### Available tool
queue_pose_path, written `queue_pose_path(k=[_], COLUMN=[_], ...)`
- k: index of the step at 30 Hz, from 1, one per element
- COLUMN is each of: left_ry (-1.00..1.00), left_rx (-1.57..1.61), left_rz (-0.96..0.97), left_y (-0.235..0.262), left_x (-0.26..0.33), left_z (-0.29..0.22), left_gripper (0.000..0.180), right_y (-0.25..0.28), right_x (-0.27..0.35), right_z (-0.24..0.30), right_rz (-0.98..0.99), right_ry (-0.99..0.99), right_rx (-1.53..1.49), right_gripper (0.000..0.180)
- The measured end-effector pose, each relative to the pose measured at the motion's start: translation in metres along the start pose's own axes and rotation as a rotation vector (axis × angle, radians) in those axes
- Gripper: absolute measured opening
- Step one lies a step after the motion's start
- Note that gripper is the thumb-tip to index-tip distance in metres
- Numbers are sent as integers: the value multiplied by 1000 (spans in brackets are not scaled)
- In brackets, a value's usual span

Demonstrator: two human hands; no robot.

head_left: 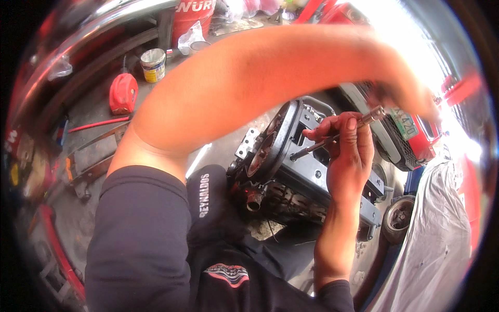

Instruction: The person assembles a car engine block on a workbench, using a wrench and socket to tighten bolts on the cylinder head. They repeatedly position bolts, turn the wrench, and adjust components on the engine block.

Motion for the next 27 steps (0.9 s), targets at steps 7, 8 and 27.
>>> queue_pose_path(k=[7,8,27], left_ry=[99,158,147], left_rx=[-113,-87,30], left_rz=[14,-5,-88], left_y=[8,11,10], left_x=[23,20,6], left_z=[30,34,29], left_gripper=[79,80,82], right_y=[17,18,-1], right_x=[-7,-8,-4], right_z=[-14,-15,-9], right_rz=[-23,-50,30], right_ry=[-95,-93,-15], right_rx=[-166,-154,-161], right_gripper=[26,27,25])
Point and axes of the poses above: each hand's wrist, its own x-axis away from the middle knuckle, its own y-axis out of the back of the hand, z = x × y, the point moved 8 cm from there along -x, towards the middle knuckle, and after that the axes turned 14 degrees about x, right-handed, at the moved point
